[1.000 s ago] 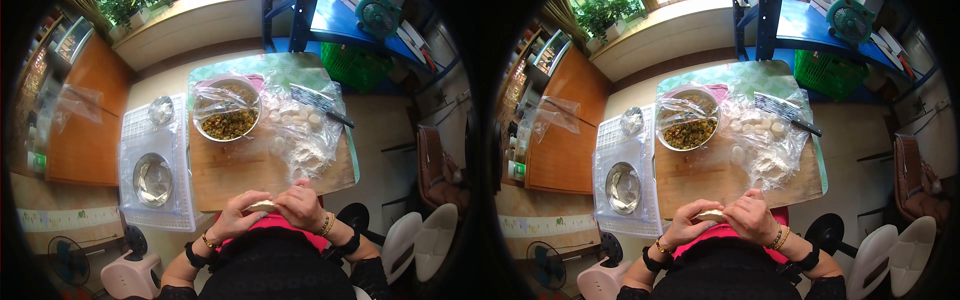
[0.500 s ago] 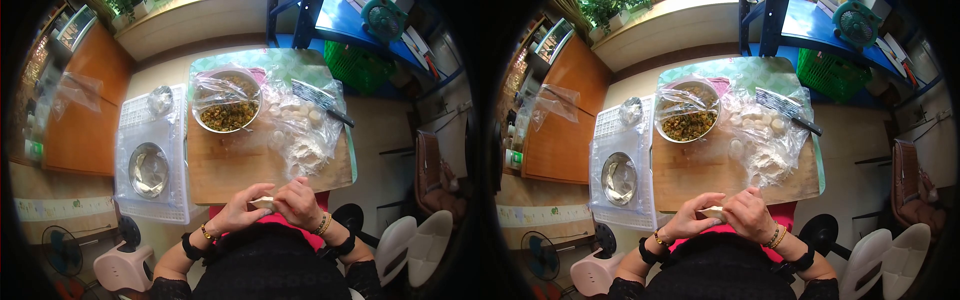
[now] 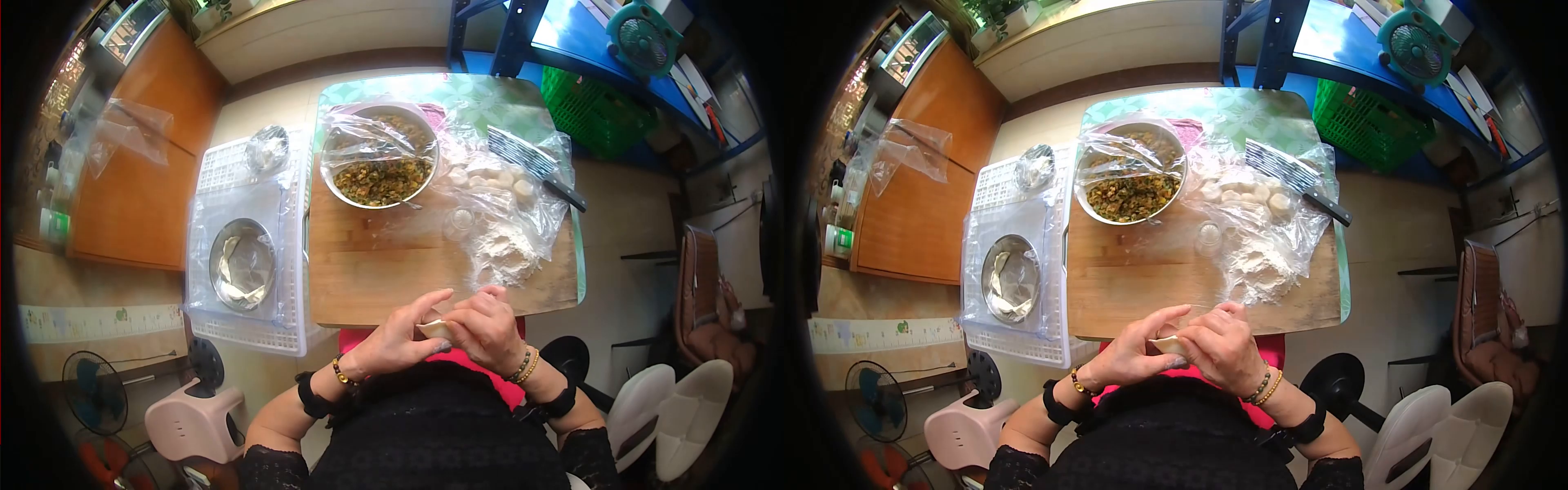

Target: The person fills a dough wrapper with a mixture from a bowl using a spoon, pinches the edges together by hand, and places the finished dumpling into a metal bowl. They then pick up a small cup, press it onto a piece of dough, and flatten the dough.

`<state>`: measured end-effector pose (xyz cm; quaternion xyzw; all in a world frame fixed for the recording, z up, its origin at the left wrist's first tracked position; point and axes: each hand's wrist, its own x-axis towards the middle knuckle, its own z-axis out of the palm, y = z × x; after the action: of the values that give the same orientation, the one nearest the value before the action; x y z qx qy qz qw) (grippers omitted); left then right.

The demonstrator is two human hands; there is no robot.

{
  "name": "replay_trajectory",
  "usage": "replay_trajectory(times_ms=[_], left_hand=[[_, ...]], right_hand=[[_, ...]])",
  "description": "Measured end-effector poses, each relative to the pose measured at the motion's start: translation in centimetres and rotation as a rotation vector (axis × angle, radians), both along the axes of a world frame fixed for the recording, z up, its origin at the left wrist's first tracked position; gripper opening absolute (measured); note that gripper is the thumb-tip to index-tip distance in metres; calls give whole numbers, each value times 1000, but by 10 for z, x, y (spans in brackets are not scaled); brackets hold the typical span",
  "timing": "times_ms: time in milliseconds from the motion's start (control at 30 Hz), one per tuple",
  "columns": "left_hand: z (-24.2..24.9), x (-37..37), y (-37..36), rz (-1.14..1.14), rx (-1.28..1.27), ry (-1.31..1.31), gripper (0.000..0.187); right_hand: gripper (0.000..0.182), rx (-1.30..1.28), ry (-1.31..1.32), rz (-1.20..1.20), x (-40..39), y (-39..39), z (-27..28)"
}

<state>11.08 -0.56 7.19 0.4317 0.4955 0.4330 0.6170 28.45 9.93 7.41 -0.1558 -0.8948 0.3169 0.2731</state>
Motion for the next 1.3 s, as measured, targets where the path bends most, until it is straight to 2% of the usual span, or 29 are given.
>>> replay_trajectory(times_ms=[200, 267, 400, 467, 567, 700, 767, 900, 967, 1000, 1067, 1100, 1167, 1233, 1300], left_hand=[[-8, 2, 3, 5, 68, 60, 75], [-7, 1, 4, -34, 7, 19, 78], [-3, 0, 4, -21, 10, 25, 78], [-2, -3, 3, -63, -119, 20, 79], [-12, 2, 1, 23, -56, -102, 82], [-12, 0, 3, -21, -62, -21, 83], [-11, 0, 4, -18, 96, 235, 73], [-23, -2, 1, 52, 147, 204, 71], [-15, -9, 3, 18, -75, -27, 65], [-12, -12, 2, 9, -73, -25, 65], [-7, -17, -1, 103, -119, -160, 52], [-7, -19, -2, 95, -118, -159, 52], [-9, -23, -4, 150, -54, -152, 39], [-7, -24, -3, 159, -44, -205, 36], [-5, -25, -4, 178, -37, -254, 34]], right_hand=[[11, -78, -3, -11, -7, 3, 8], [11, -82, -35, 71, -8, 3, 3], [11, -60, -42, 73, -11, 1, -4], [13, -63, -48, 57, -10, 1, -7], [14, -116, -71, 39, -15, 4, 4], [15, -180, -118, 73, -22, 3, 6], [14, -261, -141, 98, -26, 1, 0], [13, -249, -102, 128, -29, 1, -4], [18, -312, 48, -38, -31, 1, 5], [18, -310, 52, -47, -26, 3, 4], [29, -449, -49, -97, -7, 10, -1], [29, -447, -45, -106, 1, 11, -1], [33, -373, -276, 0, 12, 13, 0], [30, -330, -261, 28, 9, 11, 4], [20, -222, -193, 41, 5, 9, 5]])
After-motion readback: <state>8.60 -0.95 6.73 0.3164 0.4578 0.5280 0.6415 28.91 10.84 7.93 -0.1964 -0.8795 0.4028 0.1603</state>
